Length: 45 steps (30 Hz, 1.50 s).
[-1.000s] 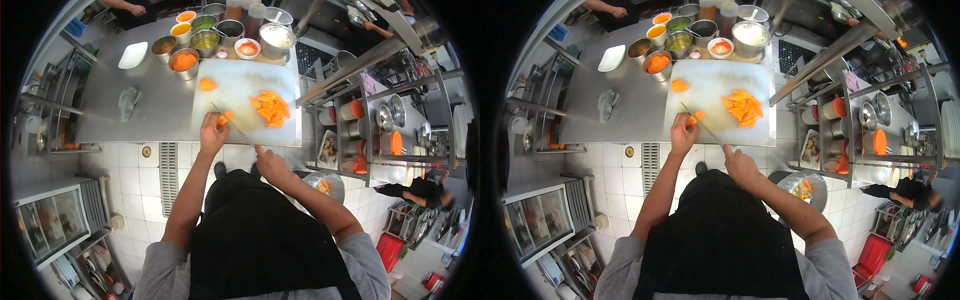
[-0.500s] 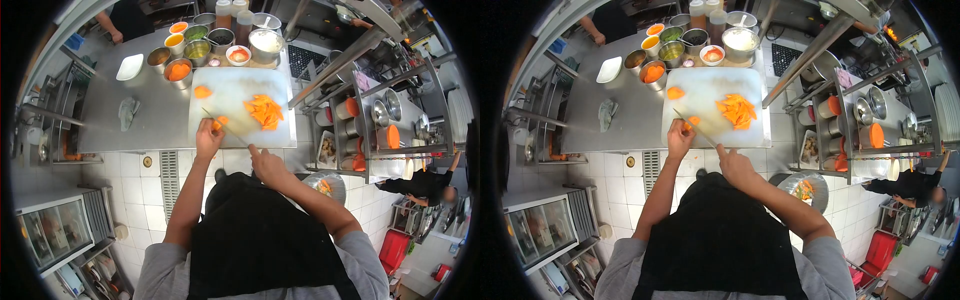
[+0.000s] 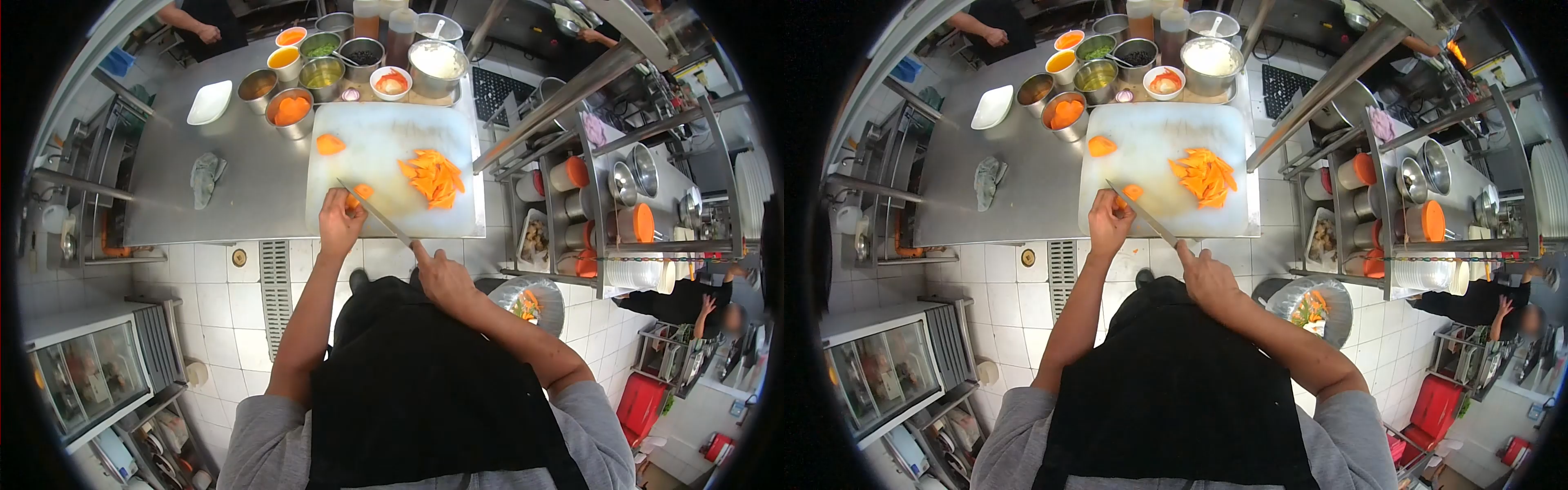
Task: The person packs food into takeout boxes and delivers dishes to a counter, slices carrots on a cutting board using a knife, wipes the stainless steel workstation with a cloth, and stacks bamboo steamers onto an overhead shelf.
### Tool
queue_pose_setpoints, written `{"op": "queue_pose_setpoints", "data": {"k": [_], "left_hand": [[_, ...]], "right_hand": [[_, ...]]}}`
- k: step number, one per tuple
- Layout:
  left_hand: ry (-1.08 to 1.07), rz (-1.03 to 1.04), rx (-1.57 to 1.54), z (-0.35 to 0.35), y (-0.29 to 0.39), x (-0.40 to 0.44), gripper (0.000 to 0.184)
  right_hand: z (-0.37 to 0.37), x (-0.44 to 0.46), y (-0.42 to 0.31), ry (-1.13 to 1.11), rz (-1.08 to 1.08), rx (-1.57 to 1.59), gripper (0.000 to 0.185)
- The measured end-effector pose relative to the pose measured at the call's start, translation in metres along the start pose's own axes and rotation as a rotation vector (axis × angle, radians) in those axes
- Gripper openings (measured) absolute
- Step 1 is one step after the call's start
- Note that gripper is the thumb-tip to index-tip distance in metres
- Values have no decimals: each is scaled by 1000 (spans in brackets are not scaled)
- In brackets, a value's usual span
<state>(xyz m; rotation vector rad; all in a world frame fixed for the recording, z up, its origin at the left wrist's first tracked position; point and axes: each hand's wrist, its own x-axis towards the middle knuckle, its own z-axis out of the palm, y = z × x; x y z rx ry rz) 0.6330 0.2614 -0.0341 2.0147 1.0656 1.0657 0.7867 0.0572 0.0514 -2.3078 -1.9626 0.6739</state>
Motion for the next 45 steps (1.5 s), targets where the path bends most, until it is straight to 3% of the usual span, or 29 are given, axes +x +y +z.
{"op": "queue_pose_setpoints", "data": {"k": [6,18,21,24,27,30,33,36,39,42,45], "left_hand": [[0,-28,-33,2,-7,-1,30],[-6,-7,-13,3,-12,-1,28],[-2,-9,-1,4,-12,0,27],[-84,-30,27,-1,-12,-1,30],[-69,-38,15,-1,-8,0,30],[-85,-70,3,-4,-3,1,28],[-114,-128,-10,-1,0,1,33],[-135,-8,97,-1,12,2,47],[-404,-55,206,-14,17,17,60],[-360,411,398,-29,22,40,57],[-675,507,238,-33,18,61,60]], "right_hand": [[-4,11,1,-68,2,-27,52],[14,36,9,70,-49,-21,42],[6,42,14,30,-46,78,38],[-13,45,33,-32,-128,416,38],[-51,20,20,-84,70,685,37],[-30,12,41,97,-1,496,35],[-28,1,40,77,-9,474,31],[-29,3,41,-51,145,681,26],[-13,3,54,-41,169,773,25],[-4,-3,59,-80,233,792,25],[9,-5,60,-68,214,802,25]]}}
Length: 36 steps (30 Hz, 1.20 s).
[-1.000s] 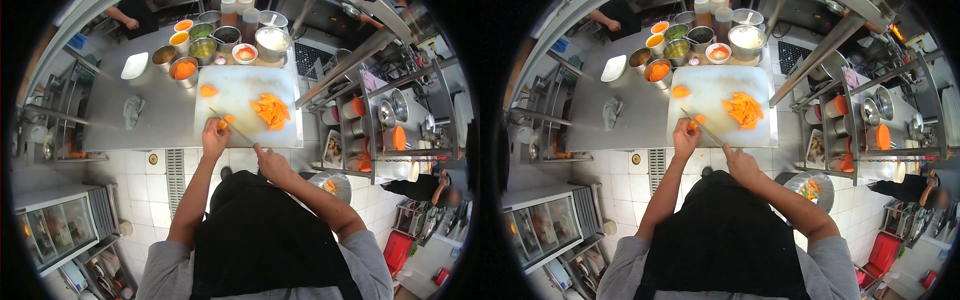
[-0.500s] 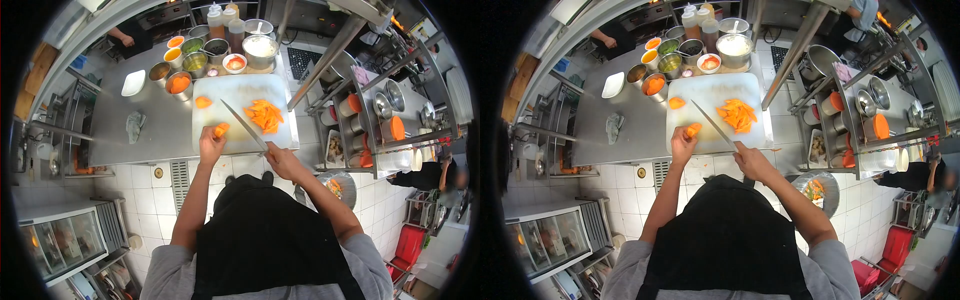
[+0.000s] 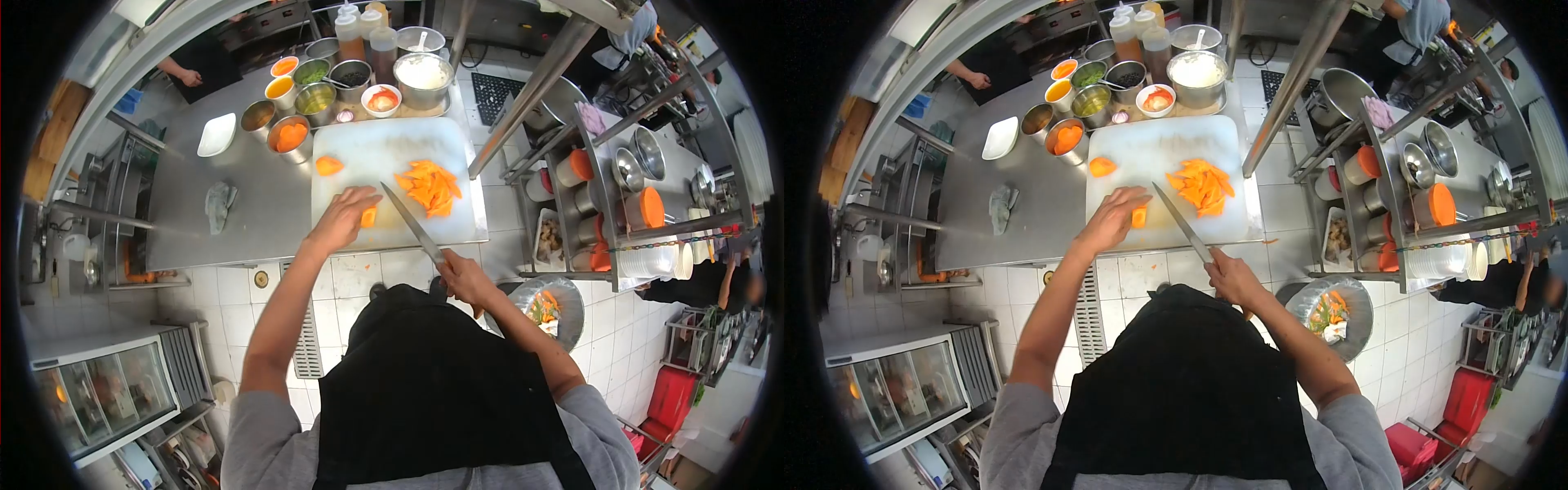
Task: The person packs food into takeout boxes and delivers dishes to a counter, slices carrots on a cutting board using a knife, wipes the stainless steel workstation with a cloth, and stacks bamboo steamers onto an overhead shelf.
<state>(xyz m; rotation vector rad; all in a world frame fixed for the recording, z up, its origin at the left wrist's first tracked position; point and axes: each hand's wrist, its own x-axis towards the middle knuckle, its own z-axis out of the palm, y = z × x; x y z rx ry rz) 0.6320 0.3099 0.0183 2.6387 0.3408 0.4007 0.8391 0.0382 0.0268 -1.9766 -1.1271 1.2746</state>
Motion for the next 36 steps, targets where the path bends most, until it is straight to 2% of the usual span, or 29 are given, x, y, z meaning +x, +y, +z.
{"op": "queue_pose_setpoints", "data": {"k": [3,6,9,15,18,36], "left_hand": [[-206,42,-6,-5,-15,8,56],[-231,-18,-84,-11,-24,9,44],[-80,-186,-154,-7,-11,0,28],[286,-546,-331,44,6,-10,35],[393,-485,-285,56,11,-11,34],[487,-570,-257,61,20,-6,26]], "right_hand": [[3,-3,-6,13,8,8,27],[16,2,10,172,-218,-210,28],[31,12,30,169,-184,-370,32],[30,-1,-1,278,-226,-434,41],[28,-1,-16,188,-193,-477,52],[32,-16,-46,182,-153,-687,43]]}}
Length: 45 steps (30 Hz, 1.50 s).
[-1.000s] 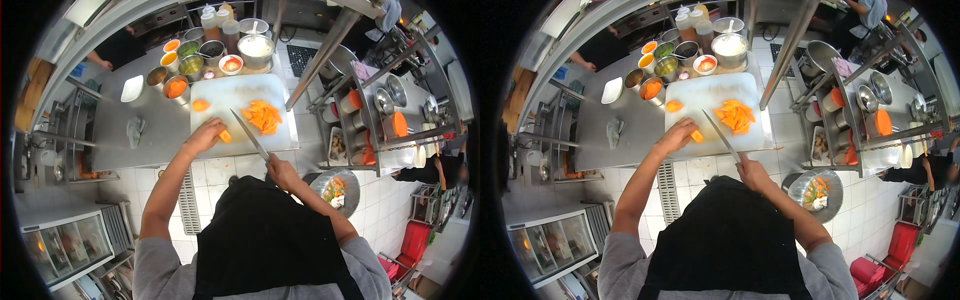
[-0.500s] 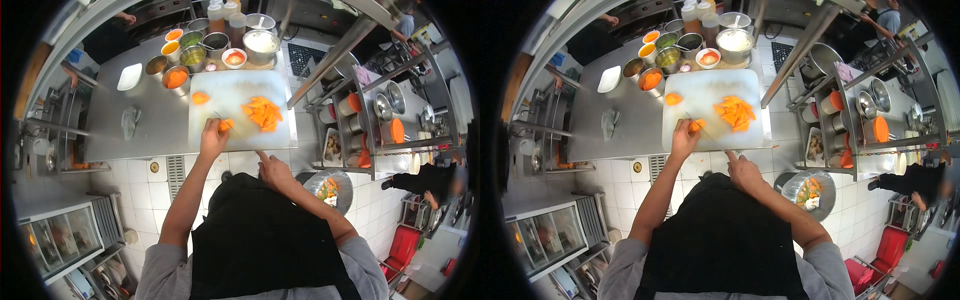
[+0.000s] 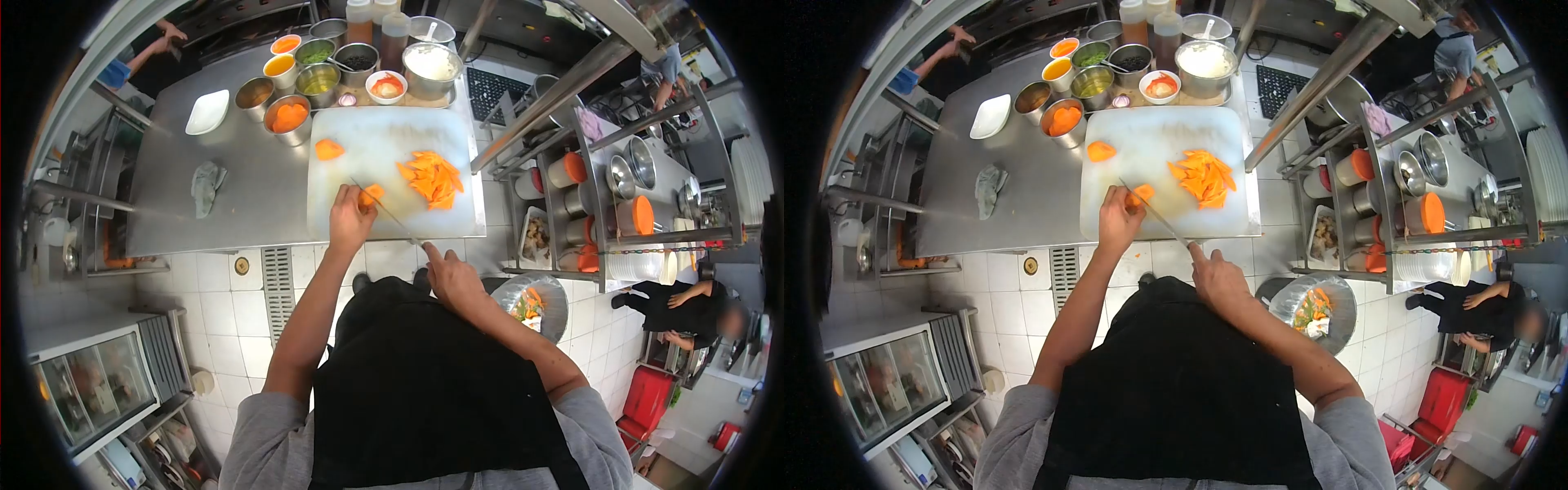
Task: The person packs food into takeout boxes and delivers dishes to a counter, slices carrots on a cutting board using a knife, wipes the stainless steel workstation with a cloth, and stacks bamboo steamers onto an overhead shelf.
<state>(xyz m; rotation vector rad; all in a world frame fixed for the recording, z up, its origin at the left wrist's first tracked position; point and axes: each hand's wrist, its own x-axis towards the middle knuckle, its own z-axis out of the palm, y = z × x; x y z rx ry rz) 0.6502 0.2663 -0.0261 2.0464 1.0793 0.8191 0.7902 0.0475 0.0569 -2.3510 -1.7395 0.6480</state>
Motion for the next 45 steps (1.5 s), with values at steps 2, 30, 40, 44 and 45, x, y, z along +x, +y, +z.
{"op": "queue_pose_setpoints", "data": {"k": [2,30,40,44,45], "left_hand": [[8,-2,-7,2,-3,0,26],[75,12,-86,5,-9,0,22],[77,21,-85,3,-7,2,26],[73,14,-92,5,-10,-2,26],[72,17,-99,6,-10,-1,26]], "right_hand": [[-2,-1,-3,-9,12,-29,43],[11,42,10,-55,-79,-69,29],[10,54,25,26,-179,29,34],[-23,17,-2,-65,-33,-77,52],[-26,11,-2,-101,13,-91,56]]}}
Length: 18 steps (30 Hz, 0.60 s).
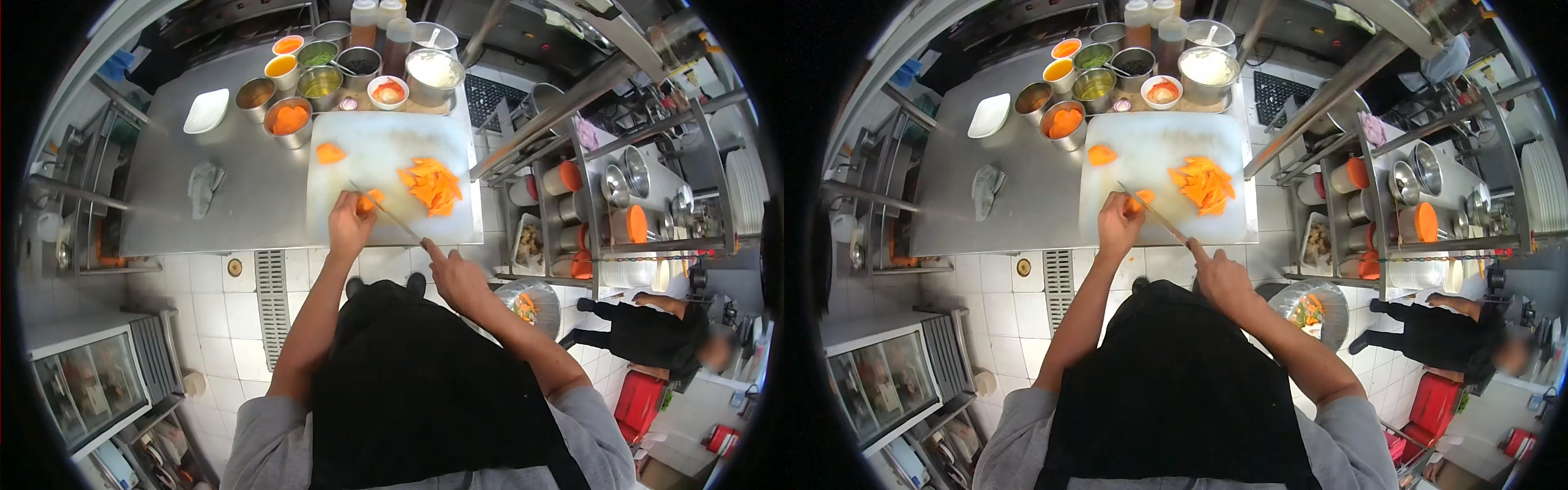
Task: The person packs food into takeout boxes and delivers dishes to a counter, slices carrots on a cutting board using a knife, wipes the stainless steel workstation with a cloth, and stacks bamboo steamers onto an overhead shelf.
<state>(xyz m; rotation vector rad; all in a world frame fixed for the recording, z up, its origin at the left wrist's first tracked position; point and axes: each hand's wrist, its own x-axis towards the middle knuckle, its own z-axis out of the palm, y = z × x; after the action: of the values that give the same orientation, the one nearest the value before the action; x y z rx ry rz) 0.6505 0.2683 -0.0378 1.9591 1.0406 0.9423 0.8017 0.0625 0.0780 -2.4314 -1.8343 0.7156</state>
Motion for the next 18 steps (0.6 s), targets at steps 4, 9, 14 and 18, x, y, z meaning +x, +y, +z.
{"op": "queue_pose_setpoints", "data": {"k": [4,9,14,18], "left_hand": [[14,0,-10,-1,7,-1,27],[-7,18,20,0,2,-1,31],[13,14,34,0,6,-2,30],[21,13,28,0,7,-2,33]], "right_hand": [[9,-14,8,-6,25,16,60],[19,-21,10,-20,48,29,59],[22,-25,7,-4,53,19,58],[19,-25,6,-17,51,35,58]]}}
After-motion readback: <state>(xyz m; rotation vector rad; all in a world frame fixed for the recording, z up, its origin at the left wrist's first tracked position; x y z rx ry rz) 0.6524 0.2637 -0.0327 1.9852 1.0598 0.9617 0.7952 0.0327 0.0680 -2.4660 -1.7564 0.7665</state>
